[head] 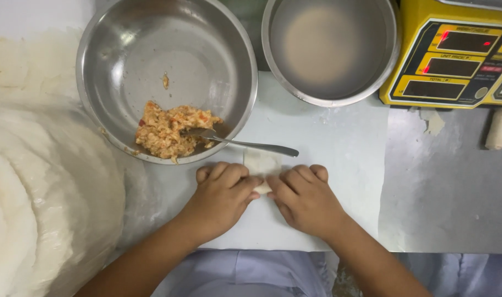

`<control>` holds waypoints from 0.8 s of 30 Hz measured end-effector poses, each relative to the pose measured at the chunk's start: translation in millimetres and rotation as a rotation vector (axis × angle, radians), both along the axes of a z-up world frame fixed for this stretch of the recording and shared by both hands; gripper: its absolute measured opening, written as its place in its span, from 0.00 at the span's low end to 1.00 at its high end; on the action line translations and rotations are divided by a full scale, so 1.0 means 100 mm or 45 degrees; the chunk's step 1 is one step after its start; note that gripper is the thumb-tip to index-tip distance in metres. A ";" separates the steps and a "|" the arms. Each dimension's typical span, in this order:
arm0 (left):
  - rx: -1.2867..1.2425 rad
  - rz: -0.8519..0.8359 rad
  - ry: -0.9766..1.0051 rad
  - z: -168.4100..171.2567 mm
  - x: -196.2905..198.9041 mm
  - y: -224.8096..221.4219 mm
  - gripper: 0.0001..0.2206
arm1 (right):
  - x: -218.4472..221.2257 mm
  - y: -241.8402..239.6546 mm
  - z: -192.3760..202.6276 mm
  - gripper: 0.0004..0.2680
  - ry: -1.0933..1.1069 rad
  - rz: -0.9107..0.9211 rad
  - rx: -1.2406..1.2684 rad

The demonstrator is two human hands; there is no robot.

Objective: Peeling thin wrappers from a stack and rolling them with filling to prepare spring rolls

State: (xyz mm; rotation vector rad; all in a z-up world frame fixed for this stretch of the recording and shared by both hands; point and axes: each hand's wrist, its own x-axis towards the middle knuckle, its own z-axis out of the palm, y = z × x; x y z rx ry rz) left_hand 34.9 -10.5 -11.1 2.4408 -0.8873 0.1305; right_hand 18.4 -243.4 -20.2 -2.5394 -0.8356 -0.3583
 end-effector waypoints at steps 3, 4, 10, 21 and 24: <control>-0.044 -0.050 0.188 0.04 0.07 -0.02 0.11 | 0.06 -0.03 -0.08 0.03 0.036 0.054 -0.004; -0.043 -0.003 0.129 0.03 0.08 -0.04 0.10 | 0.09 -0.01 -0.08 0.03 0.032 0.006 0.005; 0.009 -0.012 -0.246 -0.17 0.05 -0.08 0.10 | 0.12 0.06 -0.06 0.03 0.010 -0.143 0.036; -0.025 0.040 0.024 -0.18 0.19 -0.05 0.13 | 0.19 -0.01 -0.15 0.06 -0.084 -0.137 -0.160; -0.101 0.010 0.050 -0.10 0.28 -0.11 0.10 | 0.35 -0.01 -0.05 0.06 -0.031 -0.048 -0.113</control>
